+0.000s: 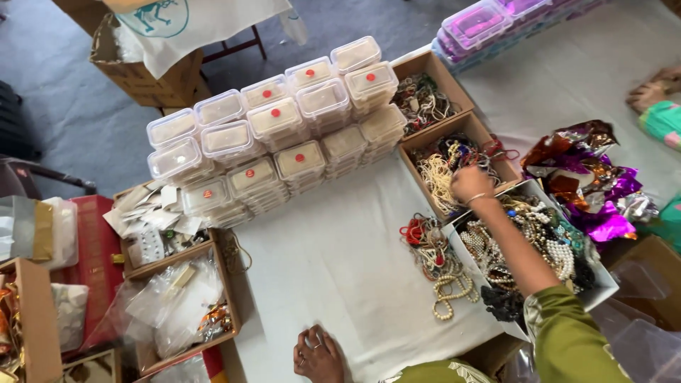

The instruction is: The person picks up various necklaces and bracelets from boxes on a table, places them into small cloth bags, and then puts the bags into clear plastic containers. They also handle a red string and a small white packet during the process.

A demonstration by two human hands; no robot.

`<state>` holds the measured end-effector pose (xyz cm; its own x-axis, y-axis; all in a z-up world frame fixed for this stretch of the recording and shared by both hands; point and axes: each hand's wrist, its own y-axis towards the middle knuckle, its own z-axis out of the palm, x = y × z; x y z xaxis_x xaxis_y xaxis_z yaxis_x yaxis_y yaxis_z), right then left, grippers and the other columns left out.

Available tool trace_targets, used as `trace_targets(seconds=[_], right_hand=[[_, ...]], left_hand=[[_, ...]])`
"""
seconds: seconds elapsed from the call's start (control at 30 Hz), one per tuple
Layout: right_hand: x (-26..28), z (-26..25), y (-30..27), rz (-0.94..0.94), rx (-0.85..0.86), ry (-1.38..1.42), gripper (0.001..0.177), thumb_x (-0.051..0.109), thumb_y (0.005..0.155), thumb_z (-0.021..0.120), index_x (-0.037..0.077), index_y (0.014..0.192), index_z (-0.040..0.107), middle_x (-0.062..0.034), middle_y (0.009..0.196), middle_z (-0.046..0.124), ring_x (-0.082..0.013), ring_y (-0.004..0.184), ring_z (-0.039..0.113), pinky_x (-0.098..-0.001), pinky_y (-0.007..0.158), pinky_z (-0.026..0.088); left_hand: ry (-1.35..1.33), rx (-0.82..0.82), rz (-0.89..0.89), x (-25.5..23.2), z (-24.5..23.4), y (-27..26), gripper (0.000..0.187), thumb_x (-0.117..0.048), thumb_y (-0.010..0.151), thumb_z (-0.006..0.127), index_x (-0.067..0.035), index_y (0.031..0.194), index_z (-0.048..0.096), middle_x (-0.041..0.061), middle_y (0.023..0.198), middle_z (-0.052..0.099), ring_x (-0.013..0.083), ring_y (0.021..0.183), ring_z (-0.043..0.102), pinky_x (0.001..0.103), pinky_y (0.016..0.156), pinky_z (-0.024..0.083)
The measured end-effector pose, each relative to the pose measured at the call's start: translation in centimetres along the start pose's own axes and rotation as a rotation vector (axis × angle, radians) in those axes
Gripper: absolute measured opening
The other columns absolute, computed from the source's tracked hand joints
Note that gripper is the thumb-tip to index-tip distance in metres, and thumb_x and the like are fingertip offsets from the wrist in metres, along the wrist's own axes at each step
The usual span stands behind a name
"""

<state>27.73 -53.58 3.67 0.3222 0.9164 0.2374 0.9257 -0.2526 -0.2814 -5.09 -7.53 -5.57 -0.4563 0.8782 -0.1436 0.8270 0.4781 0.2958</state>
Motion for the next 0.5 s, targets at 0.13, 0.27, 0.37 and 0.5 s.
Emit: trace_targets(seconds=[0.13,0.27,0.37,0.5], right_hand=[[-2.1,-1.7,5.7,-0.071,-0.360,-0.082,0.025,0.013,0.095,0.057,0.018,0.098,0.081,-0.0118,0.101,0.077,-0.0267,0.089,0.074,-0.0450,0.085,0.061],[1.3,-3.9,6.1,-0.061,-0.246,-0.070,0.033,0.011,0.085,0.059,0.020,0.111,0.078,-0.0143,0.120,0.072,-0.0295,0.114,0.064,-0.0506,0.092,0.054],[-3.9,8.6,12.6,-0.052,-0.290,0.061,0.045,0.017,0.087,0.067,0.009,0.131,0.065,-0.0222,0.128,0.062,-0.0365,0.119,0.056,-0.0582,0.091,0.046],[-0.2,7.3,6.9,-0.158,-0.405,-0.257,0.027,0.011,0.081,0.065,0.015,0.101,0.082,-0.0085,0.133,0.069,-0.0283,0.123,0.064,-0.0464,0.099,0.054]], left_hand=[[-0.025,-0.026,0.040,0.0,0.2,0.0,0.026,-0.036,0.093,0.064,-0.028,0.118,0.067,-0.005,0.131,0.054,0.0229,0.124,0.046,0.045,0.100,0.037],[0.023,0.007,0.018,-0.2,-0.3,0.5,0.027,-0.036,0.090,0.065,-0.029,0.116,0.069,-0.005,0.128,0.056,0.0227,0.120,0.049,0.044,0.098,0.041],[0.040,0.182,0.098,1.1,-0.3,0.5,0.029,-0.036,0.094,0.063,-0.024,0.120,0.069,0.001,0.128,0.058,0.0221,0.114,0.055,0.038,0.097,0.050],[0.007,0.153,0.095,0.7,-0.1,0.8,0.027,-0.036,0.090,0.063,-0.024,0.115,0.070,0.004,0.124,0.060,0.0223,0.110,0.058,0.038,0.094,0.053]])
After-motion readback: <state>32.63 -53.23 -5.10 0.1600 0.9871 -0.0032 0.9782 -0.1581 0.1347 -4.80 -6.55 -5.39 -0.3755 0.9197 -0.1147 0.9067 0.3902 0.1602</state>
